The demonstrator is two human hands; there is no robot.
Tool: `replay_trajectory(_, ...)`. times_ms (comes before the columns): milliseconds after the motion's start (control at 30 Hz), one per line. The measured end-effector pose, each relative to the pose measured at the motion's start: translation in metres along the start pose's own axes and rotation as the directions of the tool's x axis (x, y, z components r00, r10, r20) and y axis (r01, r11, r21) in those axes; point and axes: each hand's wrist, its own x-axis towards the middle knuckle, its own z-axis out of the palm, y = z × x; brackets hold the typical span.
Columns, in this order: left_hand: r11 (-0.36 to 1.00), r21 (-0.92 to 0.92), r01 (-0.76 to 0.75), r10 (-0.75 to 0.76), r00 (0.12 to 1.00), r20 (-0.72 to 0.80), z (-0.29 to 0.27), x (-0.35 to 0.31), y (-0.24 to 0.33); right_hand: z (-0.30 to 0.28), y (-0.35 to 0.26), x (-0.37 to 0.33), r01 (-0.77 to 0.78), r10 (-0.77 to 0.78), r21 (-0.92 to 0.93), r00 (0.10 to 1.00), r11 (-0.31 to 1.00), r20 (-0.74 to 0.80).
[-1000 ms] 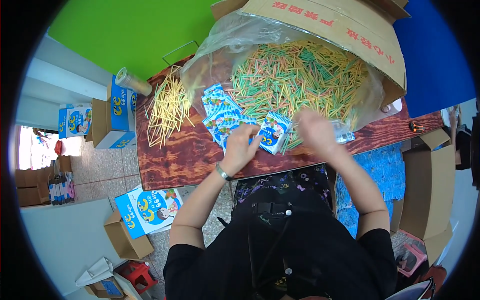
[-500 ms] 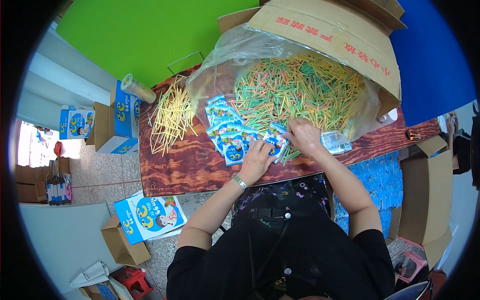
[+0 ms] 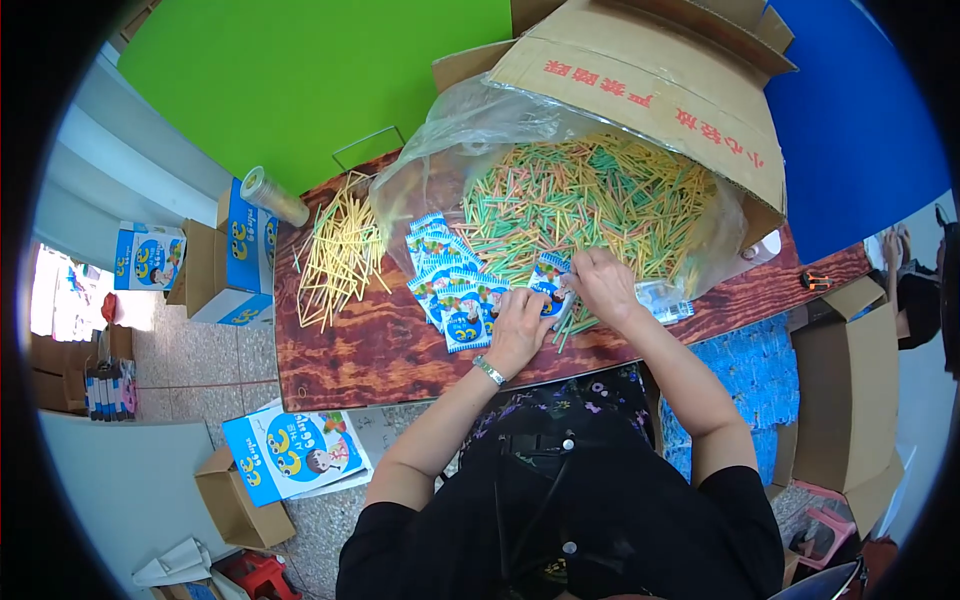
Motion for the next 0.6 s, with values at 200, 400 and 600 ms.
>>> replay_trajectory(200, 1.000, 0.020, 0.009, -0.009, 1.000, -0.008, 0.002, 0.001, 0.001, 0.004, 0.007, -0.001, 0.044, -0.043, -0.243, 0.999, 0.969, 0.006)
replay_trajectory(400, 0.999, 0.039, 0.011, -0.010, 1.000, -0.010, 0.000, -0.001, 0.005, -0.006, -0.003, 0.005, -0.030, 0.033, -0.066, 0.999, 0.997, 0.040)
replay_trajectory(600, 0.997, -0.008, 0.073, -0.073, 0.996, -0.050, -0.007, 0.001, 0.001, -0.018, 0.001, 0.000, 0.154, -0.157, -0.213, 0.988, 0.965, 0.004)
